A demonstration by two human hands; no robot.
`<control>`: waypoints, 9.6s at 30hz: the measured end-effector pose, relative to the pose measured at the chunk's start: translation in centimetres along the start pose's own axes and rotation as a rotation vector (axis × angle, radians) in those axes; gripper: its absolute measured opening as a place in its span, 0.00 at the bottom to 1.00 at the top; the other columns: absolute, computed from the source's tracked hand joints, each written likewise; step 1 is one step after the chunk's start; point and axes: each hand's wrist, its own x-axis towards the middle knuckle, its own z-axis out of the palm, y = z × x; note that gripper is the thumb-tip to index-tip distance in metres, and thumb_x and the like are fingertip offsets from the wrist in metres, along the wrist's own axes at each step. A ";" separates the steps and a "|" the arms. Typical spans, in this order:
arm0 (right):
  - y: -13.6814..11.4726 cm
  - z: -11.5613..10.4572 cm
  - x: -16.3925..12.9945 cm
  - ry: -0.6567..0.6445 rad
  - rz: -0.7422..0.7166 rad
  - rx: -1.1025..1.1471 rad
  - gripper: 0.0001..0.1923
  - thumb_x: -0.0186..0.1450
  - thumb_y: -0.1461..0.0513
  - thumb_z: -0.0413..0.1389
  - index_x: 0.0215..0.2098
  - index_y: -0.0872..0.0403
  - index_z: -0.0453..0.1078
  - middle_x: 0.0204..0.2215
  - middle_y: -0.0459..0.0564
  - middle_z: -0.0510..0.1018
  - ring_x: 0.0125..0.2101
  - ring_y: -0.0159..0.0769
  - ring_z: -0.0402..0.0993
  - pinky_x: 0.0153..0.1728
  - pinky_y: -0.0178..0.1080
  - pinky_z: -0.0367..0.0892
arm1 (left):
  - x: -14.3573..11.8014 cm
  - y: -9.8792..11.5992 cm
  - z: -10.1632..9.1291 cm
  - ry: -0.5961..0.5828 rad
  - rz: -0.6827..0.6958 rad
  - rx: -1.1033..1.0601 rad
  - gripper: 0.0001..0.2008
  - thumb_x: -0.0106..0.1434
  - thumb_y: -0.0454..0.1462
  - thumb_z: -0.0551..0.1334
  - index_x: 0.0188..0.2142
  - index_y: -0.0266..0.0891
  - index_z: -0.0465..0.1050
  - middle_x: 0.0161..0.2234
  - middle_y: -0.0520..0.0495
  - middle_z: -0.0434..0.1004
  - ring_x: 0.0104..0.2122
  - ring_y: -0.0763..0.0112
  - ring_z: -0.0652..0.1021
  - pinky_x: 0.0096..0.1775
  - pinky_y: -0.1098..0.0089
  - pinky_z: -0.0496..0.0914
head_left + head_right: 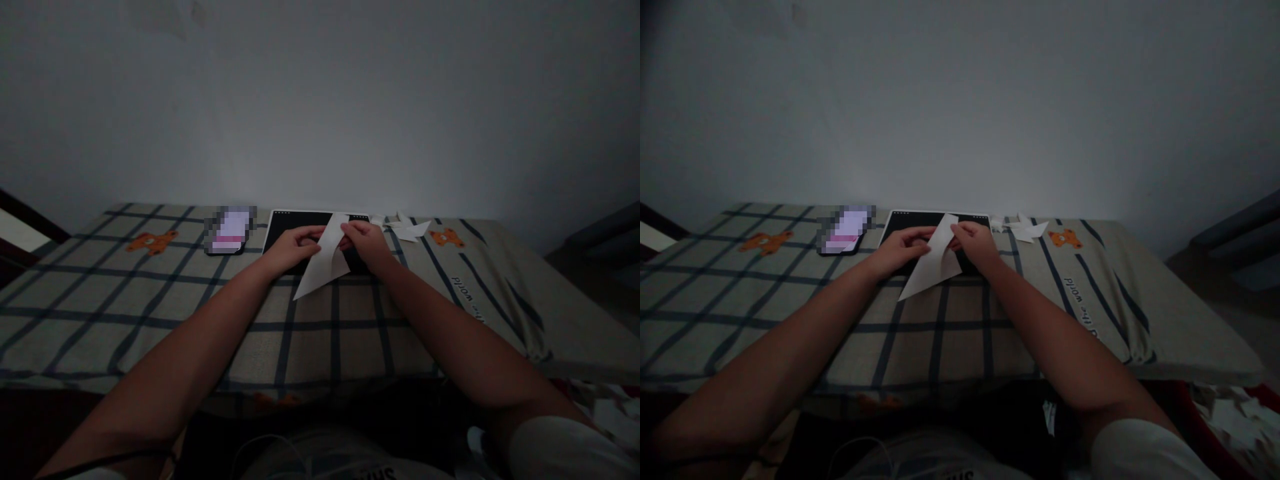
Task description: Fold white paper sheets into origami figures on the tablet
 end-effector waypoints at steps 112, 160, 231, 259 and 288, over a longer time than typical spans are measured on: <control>-0.4 0.8 -0.8 -0.272 0.193 -0.014 0.09 0.58 0.59 0.52 0.22 0.53 0.60 0.15 0.42 0.70 0.14 0.27 0.66 0.14 0.30 0.59 | 0.4 -1.0 0.4 0.416 -0.215 0.024 0.14 0.48 0.43 0.64 0.30 0.36 0.78 0.26 0.47 0.77 0.25 0.71 0.73 0.27 0.72 0.64; -0.2 0.3 -0.4 -0.234 0.158 -0.007 0.13 0.58 0.55 0.54 0.22 0.54 0.62 0.16 0.43 0.70 0.15 0.26 0.65 0.16 0.31 0.59 | 0.4 -0.3 0.8 0.514 -0.090 0.123 0.13 0.52 0.43 0.63 0.31 0.36 0.78 0.29 0.46 0.79 0.29 0.68 0.75 0.32 0.70 0.67; 0.1 -0.6 0.2 -0.151 0.163 -0.114 0.12 0.59 0.55 0.55 0.25 0.55 0.67 0.20 0.45 0.72 0.18 0.26 0.66 0.19 0.30 0.60 | 0.6 -0.8 0.2 0.490 0.008 0.272 0.24 0.55 0.42 0.63 0.51 0.35 0.69 0.41 0.41 0.76 0.36 0.69 0.75 0.40 0.67 0.69; 1.7 -1.7 1.5 -0.018 0.093 -0.799 0.13 0.56 0.57 0.52 0.18 0.54 0.70 0.17 0.47 0.72 0.19 0.30 0.64 0.22 0.35 0.55 | -0.2 -1.4 2.2 -0.026 0.241 1.190 0.19 0.67 0.39 0.47 0.55 0.37 0.64 0.53 0.42 0.68 0.52 0.60 0.67 0.51 0.62 0.60; 0.4 -1.3 0.8 -0.084 0.133 -0.726 0.19 0.56 0.51 0.52 0.18 0.57 0.69 0.14 0.45 0.68 0.18 0.27 0.60 0.22 0.34 0.53 | -0.7 -1.2 3.3 0.089 0.242 1.366 0.18 0.67 0.37 0.48 0.54 0.38 0.65 0.53 0.43 0.69 0.51 0.61 0.69 0.47 0.60 0.63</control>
